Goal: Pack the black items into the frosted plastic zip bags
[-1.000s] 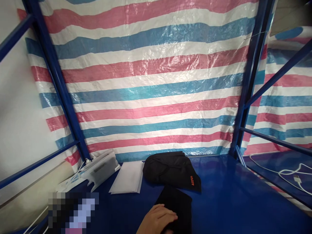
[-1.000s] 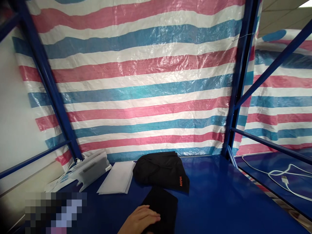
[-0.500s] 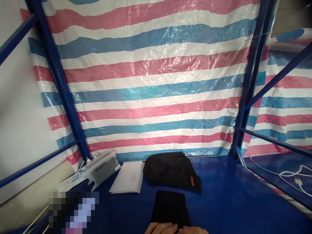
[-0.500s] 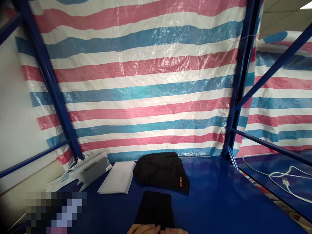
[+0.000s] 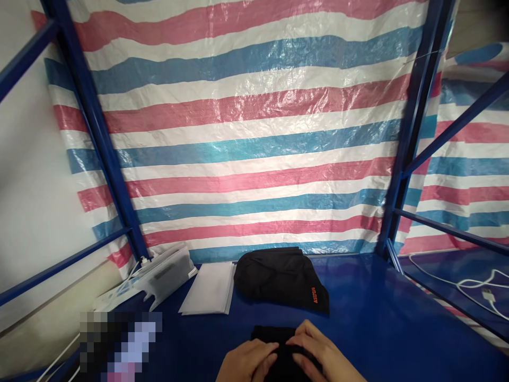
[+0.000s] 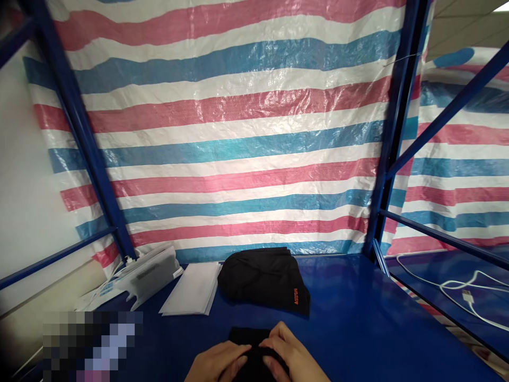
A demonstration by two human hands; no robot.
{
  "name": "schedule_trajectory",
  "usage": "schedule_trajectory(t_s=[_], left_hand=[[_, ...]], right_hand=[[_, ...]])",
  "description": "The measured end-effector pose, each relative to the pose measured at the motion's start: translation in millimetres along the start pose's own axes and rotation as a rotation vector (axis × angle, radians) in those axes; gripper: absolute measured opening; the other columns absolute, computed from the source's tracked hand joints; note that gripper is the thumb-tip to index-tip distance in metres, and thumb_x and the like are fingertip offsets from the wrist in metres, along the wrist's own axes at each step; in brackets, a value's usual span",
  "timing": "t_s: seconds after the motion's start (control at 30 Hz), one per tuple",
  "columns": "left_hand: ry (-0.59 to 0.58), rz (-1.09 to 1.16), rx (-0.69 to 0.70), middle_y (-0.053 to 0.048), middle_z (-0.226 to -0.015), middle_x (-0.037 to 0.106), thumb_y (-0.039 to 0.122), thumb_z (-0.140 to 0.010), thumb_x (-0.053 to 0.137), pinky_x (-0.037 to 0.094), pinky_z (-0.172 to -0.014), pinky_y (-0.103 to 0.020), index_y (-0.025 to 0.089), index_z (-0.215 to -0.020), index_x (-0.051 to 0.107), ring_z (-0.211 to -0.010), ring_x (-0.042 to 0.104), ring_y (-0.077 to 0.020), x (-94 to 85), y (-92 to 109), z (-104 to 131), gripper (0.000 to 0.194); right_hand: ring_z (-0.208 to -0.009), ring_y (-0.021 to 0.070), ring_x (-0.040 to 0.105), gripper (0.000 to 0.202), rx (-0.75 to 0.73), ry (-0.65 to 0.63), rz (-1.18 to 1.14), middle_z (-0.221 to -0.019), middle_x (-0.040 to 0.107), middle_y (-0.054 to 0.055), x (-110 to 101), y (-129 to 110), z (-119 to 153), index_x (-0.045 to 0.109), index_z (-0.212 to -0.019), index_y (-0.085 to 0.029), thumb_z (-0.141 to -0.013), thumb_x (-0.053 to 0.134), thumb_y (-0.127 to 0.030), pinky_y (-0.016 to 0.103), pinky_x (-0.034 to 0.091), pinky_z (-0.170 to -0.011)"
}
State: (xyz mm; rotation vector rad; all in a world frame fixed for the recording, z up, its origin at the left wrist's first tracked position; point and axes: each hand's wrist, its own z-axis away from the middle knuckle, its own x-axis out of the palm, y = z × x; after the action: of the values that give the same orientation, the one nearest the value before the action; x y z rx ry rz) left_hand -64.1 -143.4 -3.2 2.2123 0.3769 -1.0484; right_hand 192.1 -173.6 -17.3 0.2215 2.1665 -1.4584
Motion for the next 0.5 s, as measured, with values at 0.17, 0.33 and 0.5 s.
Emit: schedule_trajectory(t_s=[0.17, 0.33, 0.5], left_hand=[[-0.150, 0.017, -0.271, 0.000, -0.089, 0.078, 0.034, -0.110, 0.046, 0.052, -0.069, -0.023, 0.028, -0.089, 0.081, -0.081, 0.074, -0.0180, -16.1, 16, -30, 0.041], [-0.260, 0.005, -0.326, 0.000, -0.085, 0.078, 0.028, -0.105, 0.051, 0.046, -0.071, -0.027, 0.026, -0.083, 0.079, -0.081, 0.072, -0.0212, -16.3, 3, -55, 0.036], [-0.251, -0.037, -0.362, -0.004, -0.111, 0.075, 0.028, -0.106, 0.048, 0.052, -0.080, -0.031, 0.025, -0.092, 0.081, -0.088, 0.072, -0.0202, -7.5, -9, -57, 0.036]], right_hand=[[-0.092, 0.0239, 0.072, 0.023, 0.043, -0.016, 0.178, -0.104, 0.072, 0.006, -3, -3, -21, 0.079, -0.110, -0.029, -0.106, 0.056, -0.031, 0.033, 0.057, -0.084], [-0.112, 0.0289, 0.069, 0.023, -0.093, 0.057, 0.330, -0.128, 0.069, 0.009, -6, -8, -34, 0.076, -0.112, -0.027, -0.105, 0.054, -0.023, 0.038, 0.055, -0.092], [-0.106, 0.0258, 0.070, 0.022, -0.025, -0.106, 0.167, -0.111, 0.076, 0.004, -16, -8, -47, 0.072, -0.108, -0.026, -0.105, 0.066, -0.047, 0.035, 0.052, -0.097]])
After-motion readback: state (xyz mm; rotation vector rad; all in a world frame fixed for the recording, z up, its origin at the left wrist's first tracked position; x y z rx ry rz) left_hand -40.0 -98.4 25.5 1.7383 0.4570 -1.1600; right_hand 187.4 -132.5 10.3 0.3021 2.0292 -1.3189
